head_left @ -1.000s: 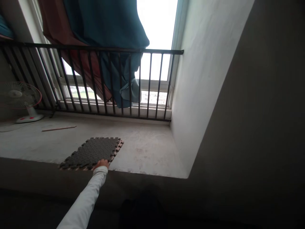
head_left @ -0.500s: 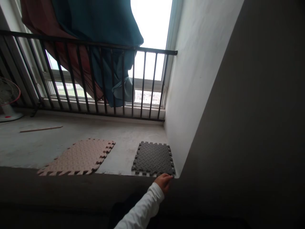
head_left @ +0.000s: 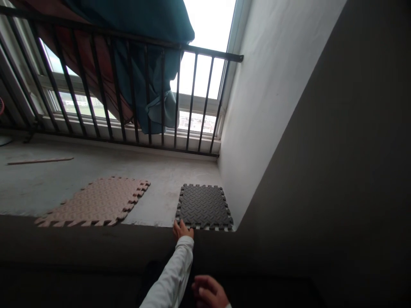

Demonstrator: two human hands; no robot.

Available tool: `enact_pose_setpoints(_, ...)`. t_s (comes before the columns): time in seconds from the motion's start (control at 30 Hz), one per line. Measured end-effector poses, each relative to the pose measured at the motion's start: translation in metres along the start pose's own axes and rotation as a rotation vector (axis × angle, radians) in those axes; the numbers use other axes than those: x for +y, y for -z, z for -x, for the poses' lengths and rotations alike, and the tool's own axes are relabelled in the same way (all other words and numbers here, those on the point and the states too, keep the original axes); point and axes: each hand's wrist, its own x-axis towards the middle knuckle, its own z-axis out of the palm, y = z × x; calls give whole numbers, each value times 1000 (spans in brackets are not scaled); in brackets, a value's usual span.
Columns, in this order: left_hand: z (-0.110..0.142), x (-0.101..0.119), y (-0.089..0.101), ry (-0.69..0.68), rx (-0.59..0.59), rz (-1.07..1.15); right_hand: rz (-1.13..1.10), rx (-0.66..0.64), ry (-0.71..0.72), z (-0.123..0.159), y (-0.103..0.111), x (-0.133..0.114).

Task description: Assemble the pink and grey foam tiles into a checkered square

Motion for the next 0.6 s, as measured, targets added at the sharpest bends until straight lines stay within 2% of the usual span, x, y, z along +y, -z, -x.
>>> enact_pose_setpoints(0.03, 1, 0, 0, 9, -1, 12, 32, 44, 24, -12, 11, -7)
enact_pose_setpoints(0.1, 2, 1, 0, 34, -4, 32, 340, 249, 117, -36, 31, -24)
enact_pose_setpoints(0.17, 5, 3, 1, 58, -3, 36, 674, 406, 87, -58, 46, -42)
enact_pose_setpoints(0.2, 6, 6, 2, 63, 0, 33, 815, 438, 51, -69, 53, -52)
enact_pose_setpoints(0.27, 10, 11, 4, 65, 6, 23, 1034, 440, -41, -88, 64, -70)
enact_pose_setpoints(0.37, 14, 20, 8, 96, 3, 11, 1245, 411, -155, -113, 78, -92)
enact_pose_setpoints(0.5, 13, 28, 12, 196, -16, 36, 1376, 423, -246, -138, 94, -107)
enact_pose_setpoints(0.6, 8, 28, 15, 233, -33, 76, 1426, 399, -265, -147, 101, -111)
